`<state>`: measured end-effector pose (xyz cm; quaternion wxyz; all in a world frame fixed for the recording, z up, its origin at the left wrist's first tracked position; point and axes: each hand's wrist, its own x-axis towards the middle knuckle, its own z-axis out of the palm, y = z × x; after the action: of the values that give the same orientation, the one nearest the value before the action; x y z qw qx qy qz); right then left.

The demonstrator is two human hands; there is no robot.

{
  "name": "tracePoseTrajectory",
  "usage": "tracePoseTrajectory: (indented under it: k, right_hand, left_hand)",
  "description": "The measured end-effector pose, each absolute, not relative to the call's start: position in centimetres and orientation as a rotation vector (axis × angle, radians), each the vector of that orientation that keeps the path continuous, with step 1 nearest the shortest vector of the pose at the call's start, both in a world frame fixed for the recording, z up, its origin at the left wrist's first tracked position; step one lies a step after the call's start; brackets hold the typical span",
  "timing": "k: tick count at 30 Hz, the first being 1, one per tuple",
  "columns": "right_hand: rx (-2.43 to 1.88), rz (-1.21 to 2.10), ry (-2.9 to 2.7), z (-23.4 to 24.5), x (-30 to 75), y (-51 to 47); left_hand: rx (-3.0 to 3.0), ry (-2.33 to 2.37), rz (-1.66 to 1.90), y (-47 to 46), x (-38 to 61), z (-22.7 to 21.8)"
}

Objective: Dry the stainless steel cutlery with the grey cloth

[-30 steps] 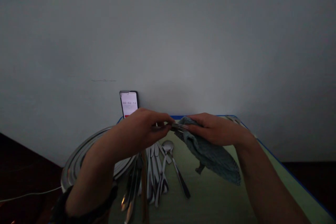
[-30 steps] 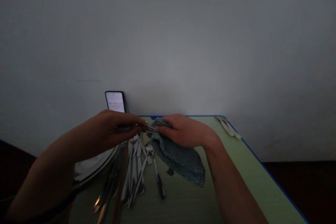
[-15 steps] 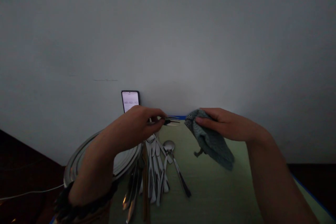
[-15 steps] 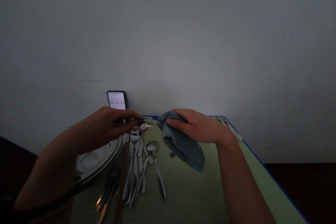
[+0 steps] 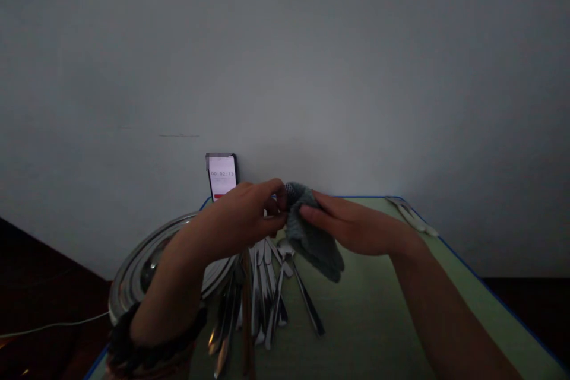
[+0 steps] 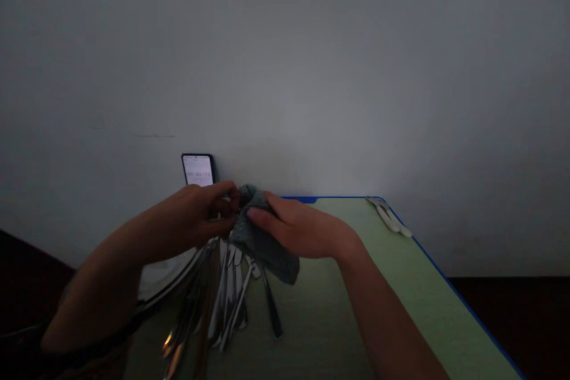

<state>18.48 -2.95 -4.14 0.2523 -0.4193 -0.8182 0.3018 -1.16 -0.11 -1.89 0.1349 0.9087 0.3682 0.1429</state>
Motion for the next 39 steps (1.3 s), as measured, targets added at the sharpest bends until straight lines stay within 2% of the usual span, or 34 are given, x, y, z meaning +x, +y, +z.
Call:
tracePoseTrajectory:
  k: [5,13,18,24,26,28,31,39]
  right_hand:
    - [-1.173,0.639,-2.369,-3.9,18.9,-2.9]
    - [-1.217,0.608,-2.319,-3.3,20.9,-3.1]
    - [-1.275,0.574,-2.316,-3.6,20.0,-3.0]
    - [-1.747,0.294,-2.489,-6.7,20.3,-0.6]
    - [-1.844,0.240,-2.500,-7.8,21.3,0.4]
    - [-1.878,0.244,-2.488,-8.6,22.1,1.1]
    - [-1.863,0.291,-2.516,-9.0,22.5,1.4]
    - [-1.755,0.364,-2.593,-8.8,22.4,1.0]
  left_hand:
    - [2.629,1.049,0.396,-0.2,-1.0,-1.8]
    - [2.528,1.047,0.145,-1.1,-2.0,-1.2]
    - [2.679,0.953,0.150,0.1,-1.1,-1.8]
    - [2.883,1.208,0.011,-3.3,2.5,-6.7]
    - [2.916,0.984,-0.007,-6.4,3.5,-9.4]
    - [2.914,0.448,-0.017,-9.1,4.3,-12.2]
    - [2.826,0.466,-0.115,-10.8,5.1,-15.3]
    - [2.891,0.639,-0.079,-9.1,6.5,-15.3]
